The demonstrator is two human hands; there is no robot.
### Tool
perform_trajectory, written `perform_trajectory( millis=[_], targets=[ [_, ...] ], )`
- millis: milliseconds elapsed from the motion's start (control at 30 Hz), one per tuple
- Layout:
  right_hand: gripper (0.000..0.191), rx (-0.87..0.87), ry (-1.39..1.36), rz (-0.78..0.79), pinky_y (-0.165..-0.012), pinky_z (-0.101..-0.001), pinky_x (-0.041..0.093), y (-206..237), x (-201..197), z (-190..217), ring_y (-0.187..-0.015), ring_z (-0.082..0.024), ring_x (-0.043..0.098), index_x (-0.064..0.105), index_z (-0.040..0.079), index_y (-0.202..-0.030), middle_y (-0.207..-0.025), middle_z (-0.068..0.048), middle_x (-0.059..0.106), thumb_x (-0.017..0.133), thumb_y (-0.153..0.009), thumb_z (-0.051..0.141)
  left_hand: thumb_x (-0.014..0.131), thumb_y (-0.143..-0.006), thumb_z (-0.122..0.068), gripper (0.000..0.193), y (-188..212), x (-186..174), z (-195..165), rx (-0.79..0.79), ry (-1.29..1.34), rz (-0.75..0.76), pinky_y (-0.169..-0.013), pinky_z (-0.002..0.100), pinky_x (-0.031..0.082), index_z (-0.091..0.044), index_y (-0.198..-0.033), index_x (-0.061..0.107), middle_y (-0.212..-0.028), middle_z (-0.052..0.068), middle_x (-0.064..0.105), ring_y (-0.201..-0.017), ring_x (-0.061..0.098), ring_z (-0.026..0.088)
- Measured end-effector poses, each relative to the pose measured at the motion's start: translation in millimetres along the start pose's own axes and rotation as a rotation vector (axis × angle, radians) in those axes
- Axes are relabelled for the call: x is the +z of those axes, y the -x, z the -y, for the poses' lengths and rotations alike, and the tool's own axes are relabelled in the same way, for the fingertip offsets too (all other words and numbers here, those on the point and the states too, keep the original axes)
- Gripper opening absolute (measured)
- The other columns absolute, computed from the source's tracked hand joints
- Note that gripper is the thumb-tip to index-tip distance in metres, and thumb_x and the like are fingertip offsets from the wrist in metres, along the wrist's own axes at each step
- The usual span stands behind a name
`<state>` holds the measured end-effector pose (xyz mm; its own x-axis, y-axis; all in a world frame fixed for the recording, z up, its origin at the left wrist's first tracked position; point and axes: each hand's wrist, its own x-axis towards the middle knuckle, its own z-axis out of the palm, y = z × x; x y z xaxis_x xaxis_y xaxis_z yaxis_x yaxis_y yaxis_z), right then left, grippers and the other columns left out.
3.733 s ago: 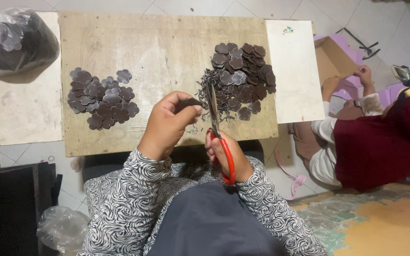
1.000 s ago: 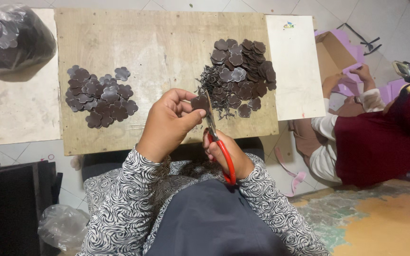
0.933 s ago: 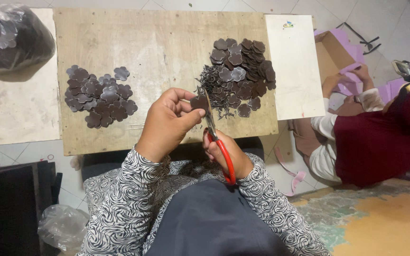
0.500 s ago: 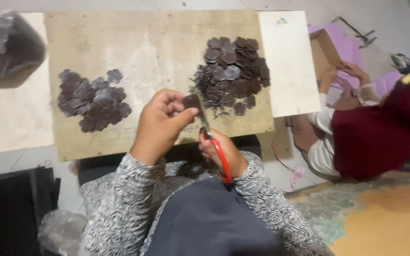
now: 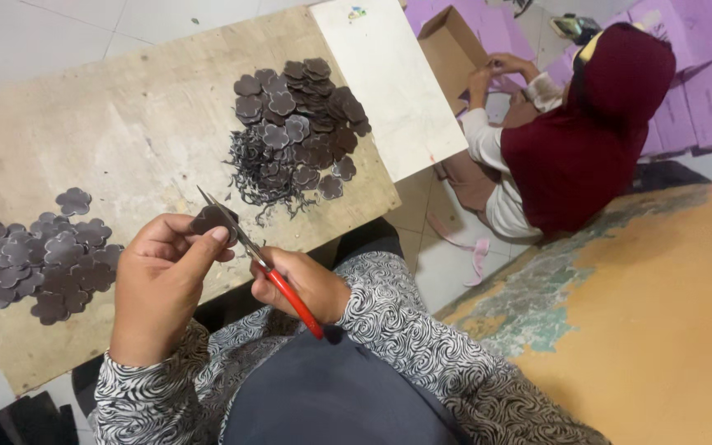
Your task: The person uses red-handled scissors to trim the edges of small dark brown flower-shaped pieces. They pick up each piece, cut along its outline, and place the finished piece into a growing pile on the wooden table.
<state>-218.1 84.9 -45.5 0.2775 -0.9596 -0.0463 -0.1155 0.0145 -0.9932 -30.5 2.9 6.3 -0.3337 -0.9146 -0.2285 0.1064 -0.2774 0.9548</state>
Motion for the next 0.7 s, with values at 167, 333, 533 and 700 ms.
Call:
perform_trajectory(
  millis=[167,333,533,700],
  targets=[
    [0.053,-0.025,-0.061,0.014,-0.073,-0.0255,0.047,-0.5,0.3,-3.9,-0.08,-0.009,0.051,0.053,0.008,-0.102,-0.086,0.001,0.053,0.055,-0.102,0.062,0.07,-0.097,-0.006,0.012,2.2,1.7,1.4,-0.003,-0.017,0.009,-0.08,0.025,0.055,0.001,-0.105,0.064,-0.096,0.006,0.071,-0.086,0.067,0.011],
    [0.049,0.004,-0.101,0.04,-0.07,-0.0249,0.045,-1.2,0.0,-4.6,-0.078,-0.008,0.048,0.052,0.009,-0.103,-0.086,0.002,0.052,0.057,-0.102,0.058,0.069,-0.098,-0.004,0.015,-1.1,4.3,0.1,0.067,-0.007,-0.019,-0.087,0.025,0.055,0.001,-0.111,0.063,-0.103,0.007,0.07,-0.094,0.067,0.01],
    [0.047,-0.039,-0.082,0.038,-0.073,-0.025,0.047,-1.4,-1.2,-3.9,-0.08,-0.007,0.051,0.053,0.009,-0.104,-0.088,0.002,0.054,0.058,-0.104,0.056,0.068,-0.098,-0.002,0.013,-0.4,4.8,-0.3,0.066,0.0,-0.034,-0.089,0.026,0.056,0.002,-0.11,0.063,-0.104,0.008,0.071,-0.095,0.068,0.012],
    [0.049,-0.016,-0.073,0.038,-0.073,-0.0255,0.048,-1.8,-1.6,-1.5,-0.08,-0.008,0.053,0.053,0.01,-0.103,-0.088,0.002,0.055,0.056,-0.102,0.059,0.068,-0.098,-0.003,0.013,-0.7,6.4,-2.6,0.051,-0.017,-0.039,-0.087,0.026,0.057,0.002,-0.109,0.063,-0.102,0.007,0.071,-0.094,0.069,0.013]
  ],
)
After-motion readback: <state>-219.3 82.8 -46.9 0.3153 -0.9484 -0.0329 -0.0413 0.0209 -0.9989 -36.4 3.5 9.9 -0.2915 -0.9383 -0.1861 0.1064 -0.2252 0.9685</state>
